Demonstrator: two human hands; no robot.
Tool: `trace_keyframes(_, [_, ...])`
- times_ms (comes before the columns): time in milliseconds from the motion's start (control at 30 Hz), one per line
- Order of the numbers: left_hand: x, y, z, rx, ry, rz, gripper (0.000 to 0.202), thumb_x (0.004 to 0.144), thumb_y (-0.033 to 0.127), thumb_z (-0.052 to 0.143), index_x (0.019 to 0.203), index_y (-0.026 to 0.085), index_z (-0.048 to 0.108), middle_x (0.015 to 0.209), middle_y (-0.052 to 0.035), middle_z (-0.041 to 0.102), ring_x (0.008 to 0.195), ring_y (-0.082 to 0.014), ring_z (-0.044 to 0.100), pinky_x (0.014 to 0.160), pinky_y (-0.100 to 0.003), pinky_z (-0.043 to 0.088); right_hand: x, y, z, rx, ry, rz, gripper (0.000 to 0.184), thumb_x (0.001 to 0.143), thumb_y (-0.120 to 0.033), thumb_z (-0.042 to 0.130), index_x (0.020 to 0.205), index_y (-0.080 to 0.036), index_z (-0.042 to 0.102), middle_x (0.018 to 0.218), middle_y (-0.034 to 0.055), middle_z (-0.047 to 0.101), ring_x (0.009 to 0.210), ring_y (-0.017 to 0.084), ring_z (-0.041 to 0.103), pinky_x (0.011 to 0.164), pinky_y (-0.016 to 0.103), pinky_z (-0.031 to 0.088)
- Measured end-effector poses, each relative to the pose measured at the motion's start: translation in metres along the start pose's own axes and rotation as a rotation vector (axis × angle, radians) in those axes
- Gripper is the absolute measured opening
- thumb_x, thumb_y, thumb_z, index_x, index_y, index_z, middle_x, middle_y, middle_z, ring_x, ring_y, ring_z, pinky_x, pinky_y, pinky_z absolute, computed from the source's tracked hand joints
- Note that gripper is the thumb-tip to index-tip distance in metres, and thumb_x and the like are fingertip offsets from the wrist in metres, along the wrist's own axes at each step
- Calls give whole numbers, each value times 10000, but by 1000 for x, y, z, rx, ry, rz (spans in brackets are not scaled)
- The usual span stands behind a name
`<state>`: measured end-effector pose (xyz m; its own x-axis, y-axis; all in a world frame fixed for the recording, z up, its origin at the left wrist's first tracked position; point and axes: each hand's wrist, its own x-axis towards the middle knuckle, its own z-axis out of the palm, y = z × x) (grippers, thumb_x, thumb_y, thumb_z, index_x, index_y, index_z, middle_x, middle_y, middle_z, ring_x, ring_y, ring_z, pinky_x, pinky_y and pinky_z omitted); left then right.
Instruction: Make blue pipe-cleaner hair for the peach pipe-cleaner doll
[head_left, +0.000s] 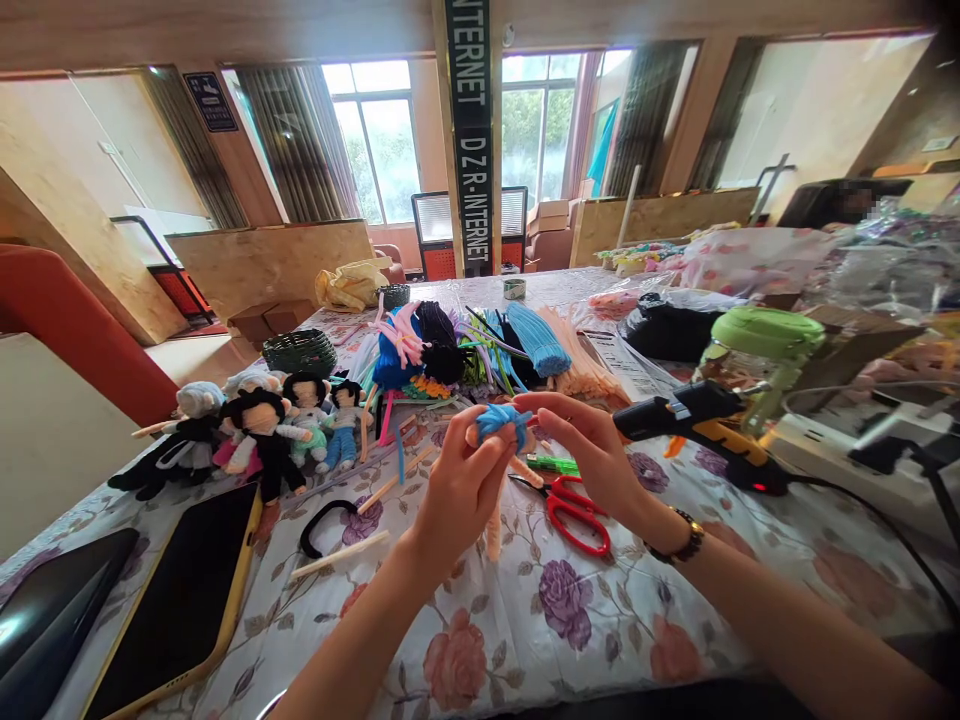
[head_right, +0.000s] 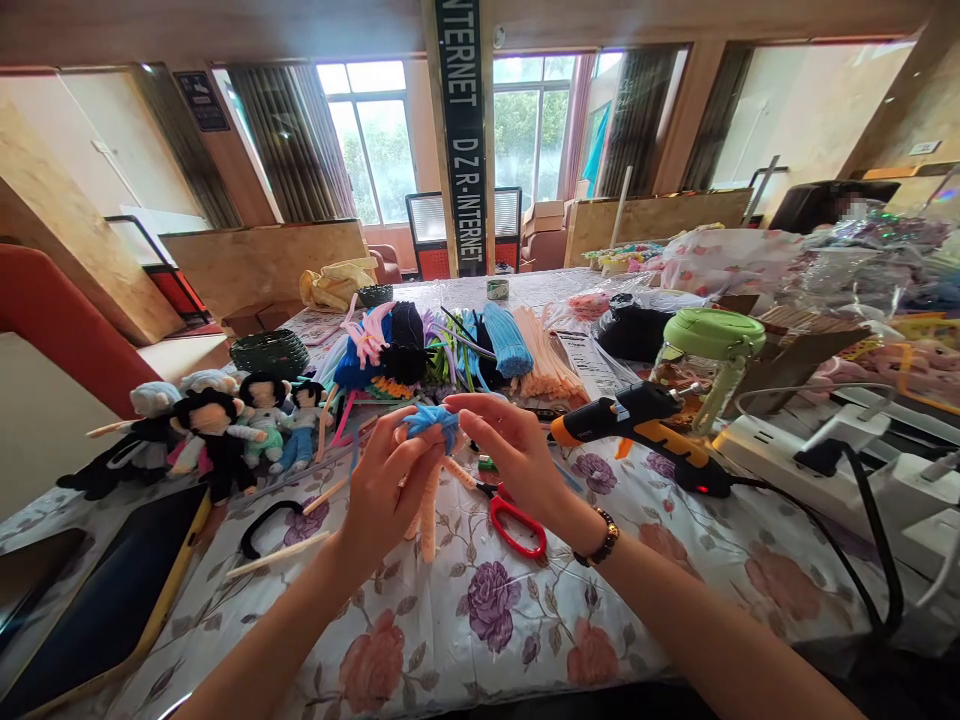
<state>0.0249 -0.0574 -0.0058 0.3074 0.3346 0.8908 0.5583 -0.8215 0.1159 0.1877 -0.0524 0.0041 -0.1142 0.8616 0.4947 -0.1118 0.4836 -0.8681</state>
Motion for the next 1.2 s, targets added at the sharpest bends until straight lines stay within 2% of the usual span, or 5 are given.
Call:
trace_keyframes(167, [-1, -2, 2, -13, 14, -21, 129, 850, 102, 528, 951, 176, 556, 1068, -88, 505, 870, -128, 587, 739, -275, 528, 3, 2, -2, 8, 26, -31, 215, 870, -361, 546, 997, -260, 688, 1050, 17, 695, 987, 175, 620, 848, 309, 495])
trace_keyframes(400, [0, -3, 2, -29, 23, -28, 150, 842, 82, 537, 962, 168, 562, 1057, -90, 515, 842, -118, 589, 746, -276, 524, 6, 4, -4, -1, 46, -26, 212, 867, -365, 548, 985, -262, 692, 1040, 19, 694, 976, 185, 610, 837, 328, 490])
trace_keyframes(867, [-1, -1, 1, -54, -49, -21, 269, 858, 113, 529, 1111, 203, 537, 1127, -100, 513, 774, -92, 586, 702, -241, 520, 4, 7, -2, -7, -28, 58, 226, 788, -338, 657, 998, -255, 670, 986, 10, 694, 821, 143, 645, 722, 264, 522])
trace_keyframes(1067, [-5, -3, 4, -85, -47, -54, 343, 864, 148, 529, 1193, 233, 480, 1147, -95, 533, 925, -140, 614, 745, -244, 539, 6, 5, -1, 8, -24, 77, 203, 763, -351, 679, 923, -227, 664, 931, 13, 684, 813, 143, 633, 719, 261, 509])
trace_keyframes(1200, [-9, -6, 9, -207, -31, -159, 469, 847, 182, 566, 1269, 238, 370, 1158, -100, 554, 1047, -181, 594, 762, -255, 550, 6, 5, 0, -2, -31, 89, 224, 744, -346, 698, 926, -222, 657, 945, 17, 676, 780, 135, 626, 695, 258, 508])
